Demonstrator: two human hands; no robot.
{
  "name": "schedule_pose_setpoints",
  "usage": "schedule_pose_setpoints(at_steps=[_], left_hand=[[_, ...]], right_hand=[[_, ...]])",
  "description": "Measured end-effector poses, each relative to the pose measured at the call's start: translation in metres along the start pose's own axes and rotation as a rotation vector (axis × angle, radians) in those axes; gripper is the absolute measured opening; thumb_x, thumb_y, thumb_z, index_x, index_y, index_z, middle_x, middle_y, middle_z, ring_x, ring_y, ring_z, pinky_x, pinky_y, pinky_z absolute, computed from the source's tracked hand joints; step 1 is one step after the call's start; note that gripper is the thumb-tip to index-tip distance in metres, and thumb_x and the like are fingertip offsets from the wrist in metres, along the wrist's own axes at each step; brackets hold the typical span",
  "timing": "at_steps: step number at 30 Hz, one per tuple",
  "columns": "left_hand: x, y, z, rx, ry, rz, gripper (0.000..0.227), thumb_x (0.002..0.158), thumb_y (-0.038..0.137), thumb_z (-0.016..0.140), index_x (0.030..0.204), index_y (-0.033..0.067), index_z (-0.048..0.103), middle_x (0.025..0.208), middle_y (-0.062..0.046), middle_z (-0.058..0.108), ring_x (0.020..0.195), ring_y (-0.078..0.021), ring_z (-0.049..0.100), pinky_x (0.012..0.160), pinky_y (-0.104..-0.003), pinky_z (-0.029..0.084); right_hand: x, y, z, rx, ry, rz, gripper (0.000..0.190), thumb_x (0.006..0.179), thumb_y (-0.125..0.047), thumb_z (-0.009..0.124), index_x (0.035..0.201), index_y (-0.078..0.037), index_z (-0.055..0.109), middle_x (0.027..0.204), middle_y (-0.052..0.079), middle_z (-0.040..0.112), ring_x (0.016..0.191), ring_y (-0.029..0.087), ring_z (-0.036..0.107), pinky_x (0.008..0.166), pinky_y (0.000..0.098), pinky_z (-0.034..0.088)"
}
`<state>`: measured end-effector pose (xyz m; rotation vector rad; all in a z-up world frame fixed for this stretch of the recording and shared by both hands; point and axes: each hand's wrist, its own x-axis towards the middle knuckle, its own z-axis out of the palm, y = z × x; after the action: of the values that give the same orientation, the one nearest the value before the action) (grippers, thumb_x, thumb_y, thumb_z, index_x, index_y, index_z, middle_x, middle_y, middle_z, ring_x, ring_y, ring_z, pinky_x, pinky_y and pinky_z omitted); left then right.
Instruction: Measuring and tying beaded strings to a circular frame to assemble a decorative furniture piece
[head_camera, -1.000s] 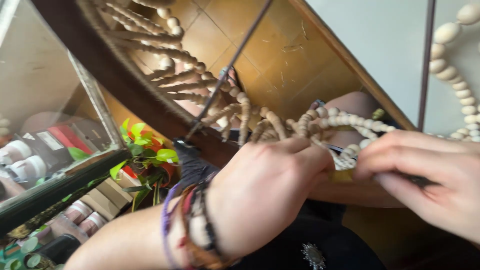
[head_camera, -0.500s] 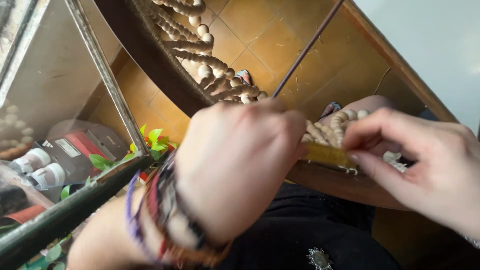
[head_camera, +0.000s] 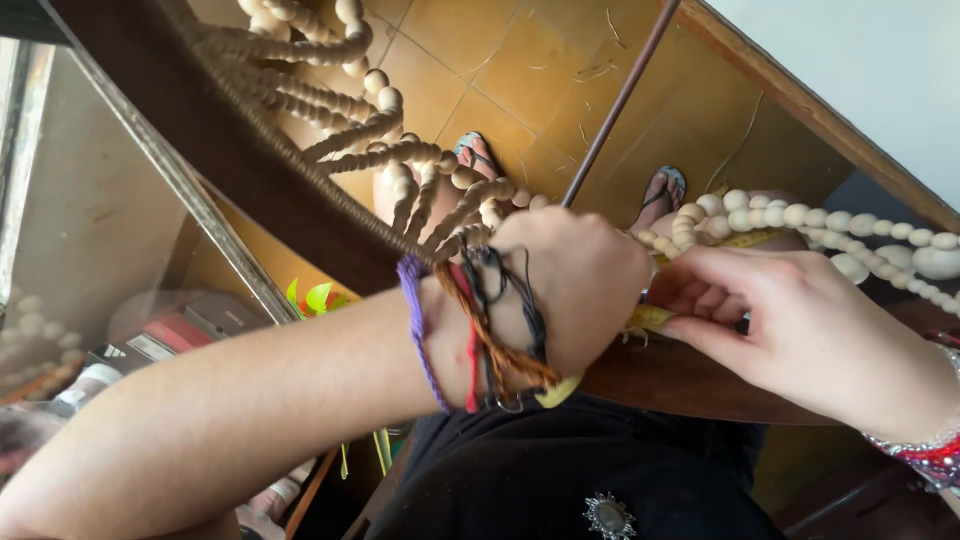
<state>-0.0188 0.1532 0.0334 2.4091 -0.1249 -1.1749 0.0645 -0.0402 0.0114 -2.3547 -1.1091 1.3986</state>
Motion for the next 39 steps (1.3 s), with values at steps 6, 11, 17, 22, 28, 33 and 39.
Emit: schedule_pose_setpoints(at_steps=[6, 11, 17, 22, 28, 33, 39], left_hand=[[0.007, -0.006, -0.003, -0.077, -0.16, 0.022, 0.024, 0.099, 0.017, 0.052, 0.106, 0.0177, 0.075, 0.106, -0.002, 0.075, 0.092, -0.0273, 0.075, 0.074, -0.042, 0.061], [0.012, -0.011, 0.017, -0.062, 0.018, 0.071, 0.024, 0.097, 0.013, 0.051, 0.101, 0.0145, 0.074, 0.094, -0.005, 0.076, 0.079, -0.0306, 0.075, 0.064, -0.045, 0.061], [0.011, -0.013, 0.025, 0.034, 0.094, 0.068, 0.017, 0.093, 0.009, 0.055, 0.091, 0.0166, 0.071, 0.088, -0.006, 0.073, 0.073, -0.0324, 0.074, 0.056, -0.046, 0.06], [0.011, -0.015, 0.024, 0.007, 0.102, 0.073, 0.019, 0.093, 0.01, 0.053, 0.092, 0.016, 0.071, 0.089, -0.007, 0.074, 0.073, -0.0351, 0.075, 0.06, -0.047, 0.06], [0.012, -0.016, 0.024, -0.012, 0.062, 0.116, 0.023, 0.096, 0.015, 0.053, 0.092, 0.0199, 0.076, 0.089, -0.004, 0.077, 0.078, -0.0286, 0.076, 0.062, -0.045, 0.061], [0.017, -0.015, 0.033, -0.015, 0.161, 0.172, 0.02, 0.094, 0.018, 0.056, 0.087, 0.0245, 0.074, 0.083, 0.004, 0.075, 0.072, -0.0213, 0.074, 0.057, -0.042, 0.058], [0.016, -0.017, 0.031, -0.02, 0.153, 0.183, 0.017, 0.092, 0.017, 0.057, 0.09, 0.0217, 0.073, 0.084, 0.001, 0.075, 0.072, -0.0241, 0.075, 0.057, -0.044, 0.059]], right_hand=[[0.002, -0.004, -0.005, 0.02, -0.131, 0.108, 0.009, 0.08, -0.037, 0.082, 0.086, -0.032, 0.08, 0.067, -0.014, 0.082, 0.062, 0.003, 0.075, 0.065, 0.0241, 0.058], [0.006, -0.01, -0.008, -0.028, -0.178, 0.145, 0.009, 0.08, -0.038, 0.08, 0.088, -0.035, 0.083, 0.07, -0.016, 0.083, 0.064, 0.005, 0.074, 0.067, 0.0251, 0.057], [0.008, -0.013, 0.002, -0.128, -0.198, 0.119, 0.016, 0.077, -0.04, 0.077, 0.089, -0.03, 0.075, 0.078, -0.011, 0.071, 0.073, 0.013, 0.069, 0.07, 0.0334, 0.052], [0.011, -0.01, 0.012, -0.127, -0.202, 0.065, 0.028, 0.075, -0.04, 0.075, 0.097, -0.022, 0.073, 0.098, -0.008, 0.075, 0.095, 0.017, 0.073, 0.085, 0.0369, 0.057], [0.015, -0.011, 0.016, 0.002, -0.134, 0.002, 0.04, 0.067, -0.026, 0.075, 0.107, -0.021, 0.078, 0.109, -0.008, 0.082, 0.107, 0.013, 0.074, 0.096, 0.0329, 0.056], [0.015, -0.013, 0.017, 0.012, -0.1, -0.017, 0.034, 0.066, -0.024, 0.076, 0.099, -0.019, 0.076, 0.101, -0.007, 0.084, 0.091, 0.014, 0.075, 0.083, 0.0312, 0.056], [0.016, -0.013, 0.017, 0.034, -0.096, -0.066, 0.031, 0.066, -0.021, 0.074, 0.097, -0.016, 0.075, 0.101, -0.004, 0.082, 0.092, 0.016, 0.075, 0.084, 0.0325, 0.056]])
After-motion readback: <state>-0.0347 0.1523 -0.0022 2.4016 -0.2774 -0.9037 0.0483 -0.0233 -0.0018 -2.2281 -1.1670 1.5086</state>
